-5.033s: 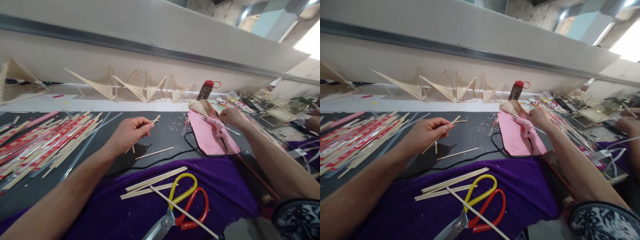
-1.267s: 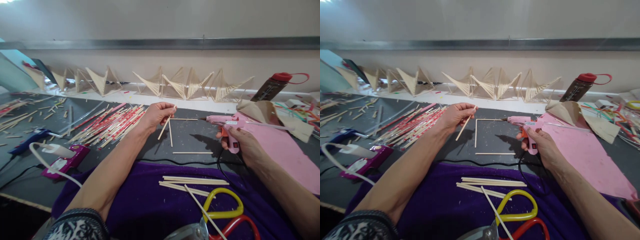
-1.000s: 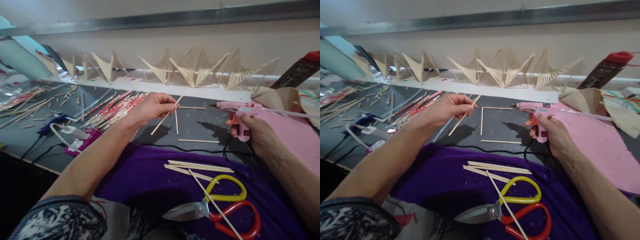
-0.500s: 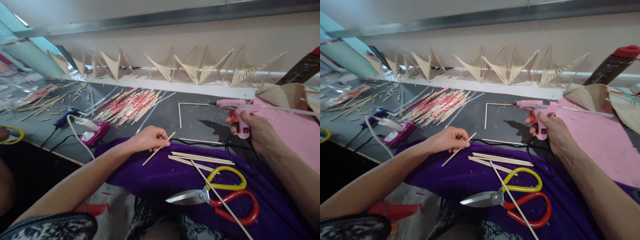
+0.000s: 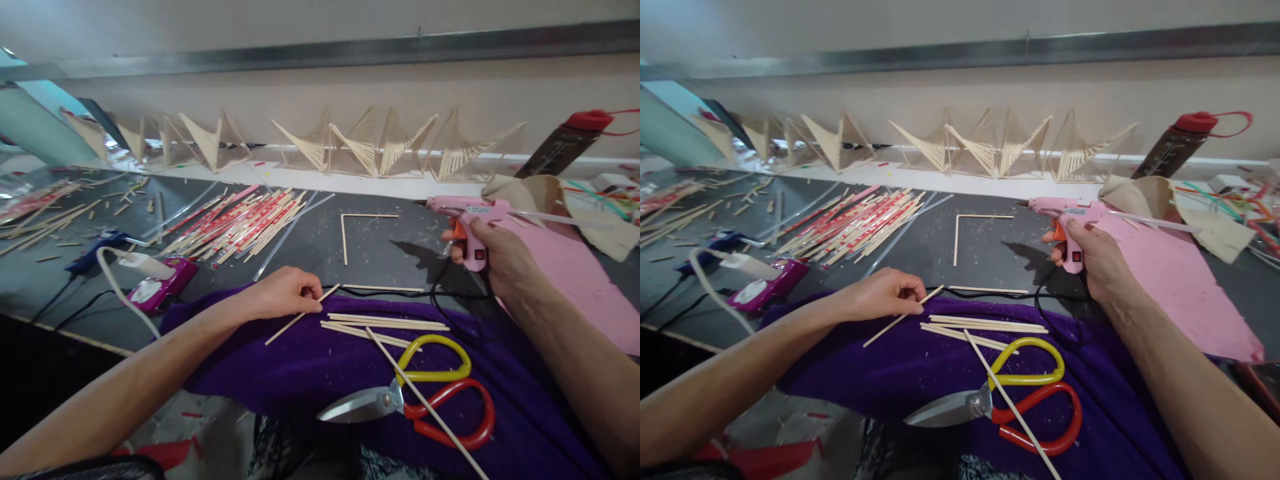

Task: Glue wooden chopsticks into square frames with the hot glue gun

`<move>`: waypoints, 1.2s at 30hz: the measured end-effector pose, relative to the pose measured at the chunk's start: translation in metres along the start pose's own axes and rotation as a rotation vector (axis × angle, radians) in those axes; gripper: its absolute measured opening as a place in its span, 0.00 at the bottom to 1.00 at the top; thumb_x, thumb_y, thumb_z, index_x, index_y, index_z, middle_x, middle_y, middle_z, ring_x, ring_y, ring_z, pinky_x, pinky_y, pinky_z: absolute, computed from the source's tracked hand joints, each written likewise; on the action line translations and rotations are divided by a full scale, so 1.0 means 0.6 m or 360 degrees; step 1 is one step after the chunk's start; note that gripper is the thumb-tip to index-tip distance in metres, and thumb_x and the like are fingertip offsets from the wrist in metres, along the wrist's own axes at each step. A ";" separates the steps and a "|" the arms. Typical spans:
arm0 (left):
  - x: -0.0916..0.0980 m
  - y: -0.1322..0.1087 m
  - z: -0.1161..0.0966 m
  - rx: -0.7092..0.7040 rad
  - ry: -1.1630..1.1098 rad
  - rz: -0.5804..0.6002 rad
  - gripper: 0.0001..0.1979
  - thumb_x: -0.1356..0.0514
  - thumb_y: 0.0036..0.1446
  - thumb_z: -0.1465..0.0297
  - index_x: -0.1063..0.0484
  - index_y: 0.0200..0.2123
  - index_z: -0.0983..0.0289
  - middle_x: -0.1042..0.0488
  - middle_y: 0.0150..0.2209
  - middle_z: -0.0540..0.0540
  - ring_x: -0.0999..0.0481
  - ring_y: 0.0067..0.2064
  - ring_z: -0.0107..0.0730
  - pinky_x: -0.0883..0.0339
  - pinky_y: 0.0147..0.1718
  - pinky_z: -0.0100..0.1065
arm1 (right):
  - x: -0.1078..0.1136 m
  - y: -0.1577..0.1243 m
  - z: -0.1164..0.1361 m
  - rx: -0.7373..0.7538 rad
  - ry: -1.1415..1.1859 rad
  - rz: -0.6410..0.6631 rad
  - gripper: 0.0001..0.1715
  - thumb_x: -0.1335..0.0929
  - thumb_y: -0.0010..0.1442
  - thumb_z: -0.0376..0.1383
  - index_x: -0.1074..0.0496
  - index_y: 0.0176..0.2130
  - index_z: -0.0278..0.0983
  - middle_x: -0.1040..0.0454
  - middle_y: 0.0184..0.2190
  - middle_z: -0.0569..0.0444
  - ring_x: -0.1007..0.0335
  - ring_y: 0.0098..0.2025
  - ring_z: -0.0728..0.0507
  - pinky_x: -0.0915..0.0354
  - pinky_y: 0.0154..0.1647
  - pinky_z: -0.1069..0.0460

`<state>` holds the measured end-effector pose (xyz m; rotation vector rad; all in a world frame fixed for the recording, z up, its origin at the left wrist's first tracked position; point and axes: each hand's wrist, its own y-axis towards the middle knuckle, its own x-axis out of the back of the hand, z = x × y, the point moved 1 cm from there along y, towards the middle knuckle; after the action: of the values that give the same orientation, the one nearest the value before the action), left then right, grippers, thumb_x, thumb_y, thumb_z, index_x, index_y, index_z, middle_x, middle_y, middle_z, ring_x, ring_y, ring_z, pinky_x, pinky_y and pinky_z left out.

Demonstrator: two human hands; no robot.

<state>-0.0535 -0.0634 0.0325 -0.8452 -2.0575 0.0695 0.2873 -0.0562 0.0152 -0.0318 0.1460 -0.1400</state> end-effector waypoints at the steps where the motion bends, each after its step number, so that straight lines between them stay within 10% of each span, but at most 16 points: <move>1: 0.004 0.001 -0.005 -0.0019 0.0058 0.0021 0.07 0.39 0.45 0.65 0.24 0.26 0.61 0.30 0.19 0.47 0.34 0.22 0.23 0.48 0.22 0.24 | 0.004 0.003 0.003 0.0017 0.0017 -0.0018 0.19 0.31 0.53 0.46 0.28 0.38 0.35 0.24 0.30 0.51 0.35 0.20 0.51 0.38 0.18 0.57; 8: 0.028 0.024 -0.051 -0.0117 0.0401 -0.0046 0.10 0.44 0.52 0.64 0.23 0.29 0.59 0.25 0.27 0.49 0.29 0.29 0.28 0.45 0.27 0.26 | 0.031 0.015 0.016 0.0128 0.0166 -0.0052 0.16 0.34 0.56 0.44 0.29 0.40 0.35 0.25 0.29 0.52 0.35 0.21 0.51 0.40 0.19 0.56; 15: -0.016 0.104 -0.104 -0.0528 0.0729 -0.0216 0.09 0.45 0.52 0.69 0.25 0.31 0.59 0.24 0.33 0.53 0.27 0.35 0.34 0.42 0.31 0.30 | 0.028 0.017 0.008 0.0056 0.0194 -0.0076 0.14 0.34 0.56 0.43 0.28 0.37 0.36 0.24 0.29 0.53 0.36 0.20 0.51 0.40 0.19 0.56; 28: -0.034 0.153 -0.117 -0.0406 0.1005 -0.0037 0.09 0.46 0.49 0.69 0.26 0.32 0.60 0.24 0.31 0.54 0.26 0.34 0.37 0.41 0.27 0.31 | 0.022 0.021 -0.006 0.0107 0.0107 -0.0064 0.15 0.34 0.55 0.44 0.28 0.37 0.34 0.24 0.29 0.51 0.35 0.19 0.51 0.39 0.17 0.57; 36: -0.005 0.196 -0.107 -0.0335 0.0987 -0.0247 0.11 0.46 0.49 0.67 0.26 0.32 0.61 0.24 0.30 0.54 0.27 0.33 0.34 0.44 0.25 0.30 | 0.018 0.017 -0.009 0.0110 0.0059 -0.0050 0.16 0.34 0.55 0.44 0.27 0.37 0.35 0.24 0.28 0.52 0.35 0.19 0.52 0.39 0.16 0.58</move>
<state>0.0597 0.0083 0.0285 -0.7142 -1.5459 -0.4489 0.2985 -0.0475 0.0079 0.0374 0.1775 -0.1771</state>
